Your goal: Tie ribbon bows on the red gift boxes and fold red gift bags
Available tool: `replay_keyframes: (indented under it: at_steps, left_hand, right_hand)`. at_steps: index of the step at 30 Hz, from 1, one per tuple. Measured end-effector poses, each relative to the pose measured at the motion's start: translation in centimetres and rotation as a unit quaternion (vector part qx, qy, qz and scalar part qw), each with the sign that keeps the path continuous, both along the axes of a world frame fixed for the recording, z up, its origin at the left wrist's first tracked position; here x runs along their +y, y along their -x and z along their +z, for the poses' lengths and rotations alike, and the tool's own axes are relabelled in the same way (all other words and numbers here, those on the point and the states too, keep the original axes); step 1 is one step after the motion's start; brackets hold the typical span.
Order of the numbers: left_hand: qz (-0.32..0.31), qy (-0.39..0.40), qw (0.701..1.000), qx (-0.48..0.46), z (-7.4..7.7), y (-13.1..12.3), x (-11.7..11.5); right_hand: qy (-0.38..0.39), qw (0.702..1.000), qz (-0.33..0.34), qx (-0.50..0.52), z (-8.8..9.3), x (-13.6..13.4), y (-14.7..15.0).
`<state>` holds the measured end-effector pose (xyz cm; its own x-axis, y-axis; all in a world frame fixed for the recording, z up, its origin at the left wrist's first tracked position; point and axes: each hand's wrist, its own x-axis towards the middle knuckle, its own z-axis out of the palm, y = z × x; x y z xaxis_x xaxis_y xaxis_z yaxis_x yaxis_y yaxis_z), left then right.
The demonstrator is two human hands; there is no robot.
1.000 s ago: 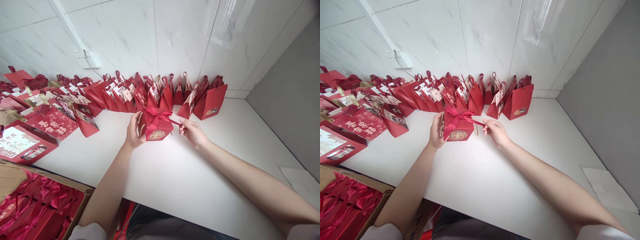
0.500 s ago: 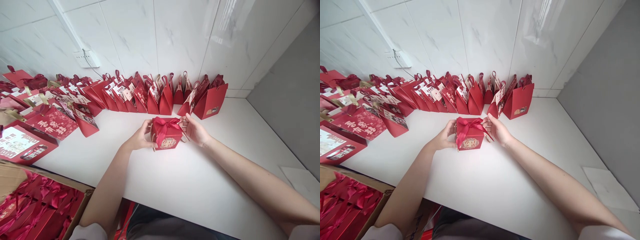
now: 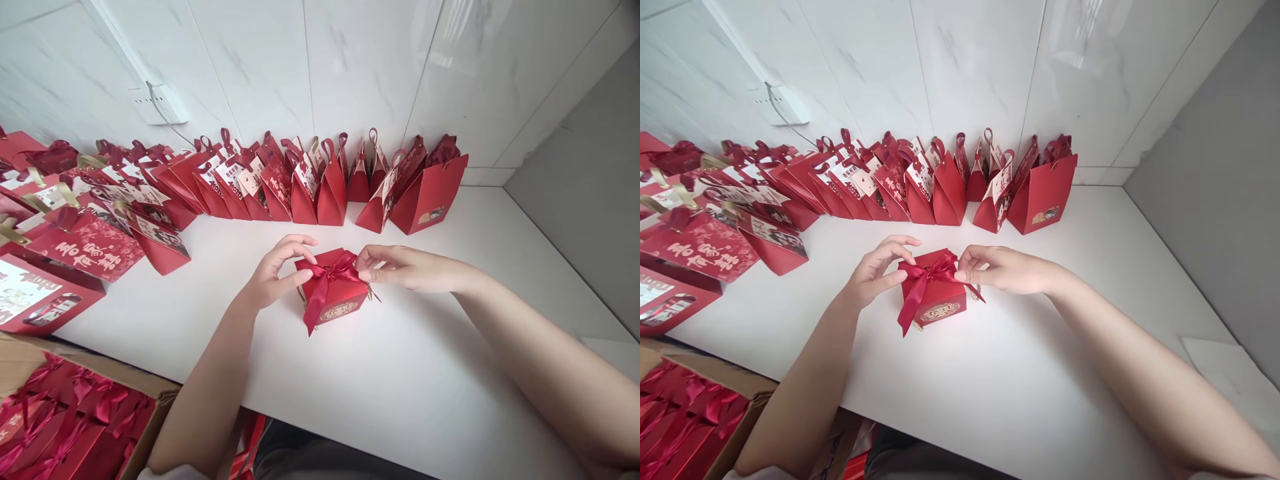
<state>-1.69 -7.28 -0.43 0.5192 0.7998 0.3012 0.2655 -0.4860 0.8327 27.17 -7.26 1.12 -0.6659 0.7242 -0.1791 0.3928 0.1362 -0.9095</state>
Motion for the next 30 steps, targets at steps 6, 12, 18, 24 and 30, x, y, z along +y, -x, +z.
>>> replay_keyframes:
  at_steps: [6,12,18,24,30]
  left_hand:
    - [0.026,0.024,0.997,0.063,0.5,-0.7,-0.5]
    - [-0.013,0.072,0.995,0.065,0.9,-1.0,-1.0]
    - [0.017,0.071,0.996,0.052,0.7,-1.0,-0.8]
    - [0.060,0.069,0.994,0.062,0.6,-1.1,-0.7]
    - [0.025,0.083,0.992,0.096,1.0,-1.1,-0.6]
  right_hand:
    - [0.039,0.998,0.022,0.043,0.2,0.2,0.1]
    - [0.091,0.994,0.018,0.054,1.0,-0.6,0.6]
    - [0.083,0.994,0.026,0.063,0.6,-0.8,1.2]
    - [0.074,0.996,0.043,0.036,1.1,-0.7,0.9]
    - [0.046,0.996,0.063,-0.039,1.6,-0.8,0.5]
